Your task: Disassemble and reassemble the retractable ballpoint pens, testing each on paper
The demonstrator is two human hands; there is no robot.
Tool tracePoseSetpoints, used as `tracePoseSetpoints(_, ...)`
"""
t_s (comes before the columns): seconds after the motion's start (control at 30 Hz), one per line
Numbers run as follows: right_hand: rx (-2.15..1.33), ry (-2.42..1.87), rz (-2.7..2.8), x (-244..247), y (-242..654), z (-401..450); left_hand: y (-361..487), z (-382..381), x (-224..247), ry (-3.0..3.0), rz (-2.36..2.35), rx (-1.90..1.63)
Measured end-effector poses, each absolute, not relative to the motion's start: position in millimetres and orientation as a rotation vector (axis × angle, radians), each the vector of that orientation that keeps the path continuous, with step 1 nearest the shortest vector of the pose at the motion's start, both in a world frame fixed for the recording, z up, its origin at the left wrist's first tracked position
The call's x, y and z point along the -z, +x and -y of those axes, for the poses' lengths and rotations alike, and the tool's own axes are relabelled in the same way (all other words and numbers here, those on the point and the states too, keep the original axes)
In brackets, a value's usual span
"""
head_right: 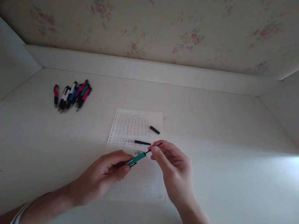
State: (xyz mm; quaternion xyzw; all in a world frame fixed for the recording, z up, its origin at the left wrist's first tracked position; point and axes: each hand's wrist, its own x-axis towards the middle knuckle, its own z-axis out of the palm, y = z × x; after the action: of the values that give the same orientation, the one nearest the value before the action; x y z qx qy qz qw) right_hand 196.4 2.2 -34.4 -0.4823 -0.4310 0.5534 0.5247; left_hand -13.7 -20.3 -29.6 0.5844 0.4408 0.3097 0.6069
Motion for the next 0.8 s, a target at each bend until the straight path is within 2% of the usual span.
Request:
tracePoseSetpoints(0.53,-1.373,-1.124,1.04,35.5,193.1,-0.3,-11.8,22.5,27.2,1.222,-0.983,-0.709)
tracePoseSetpoints(0.7,-1.464,-1.126,1.207,28.7,186.3,4.5,-12.6,24.7,30.7,1.216,-1.019,-0.7)
tracePoseSetpoints(0.8,-1.385,-1.125,1.355,24.9,182.1,8.1,-13.3,24.4,31.0,1.292,-1.013,-0.669)
